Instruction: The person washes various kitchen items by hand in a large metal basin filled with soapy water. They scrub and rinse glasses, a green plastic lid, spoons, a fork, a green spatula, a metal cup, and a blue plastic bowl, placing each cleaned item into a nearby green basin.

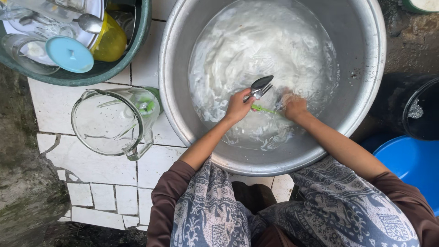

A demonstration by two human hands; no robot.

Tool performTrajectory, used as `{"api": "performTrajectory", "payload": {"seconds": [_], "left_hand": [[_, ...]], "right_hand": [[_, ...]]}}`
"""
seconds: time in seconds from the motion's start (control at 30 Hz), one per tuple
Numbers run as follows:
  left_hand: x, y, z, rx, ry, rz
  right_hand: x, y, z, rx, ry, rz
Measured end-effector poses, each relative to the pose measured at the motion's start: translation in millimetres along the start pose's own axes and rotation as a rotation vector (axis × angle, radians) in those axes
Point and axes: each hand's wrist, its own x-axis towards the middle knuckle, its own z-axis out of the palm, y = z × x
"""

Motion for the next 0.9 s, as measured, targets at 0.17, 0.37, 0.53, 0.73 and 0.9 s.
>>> {"api": "performTrajectory", "payload": {"seconds": [0.17,0.37,0.53,0.73,0.9], "left_hand": [[2.2,-8.6,-6.4,0.182,0.167,-0.123],[7.9,-14.9,-8.8,-0.221,0.125,-0.283],[7.4,-3.3,-9.9,-0.515,-0.070,-0.381],[-5.0,32.1,-10.0,-0.227,-0.273,-0.253],[-4.6,28.0,-6.2,-0.361,-0.196,-0.140]], "right_hand": [[-12.3,-14.0,-35.3,0.075,0.210,-0.158],[-39.3,-28.6,-99.4,1.197,0.472,-0.114],[-68.2,-45.9,-125.1,0.415,0.947,-0.607],[-78.7,-62.6,-135.6,0.235,1.095,-0.599],[-73.9,-66.2,-126.4,1.028,0.767,-0.444]]}}
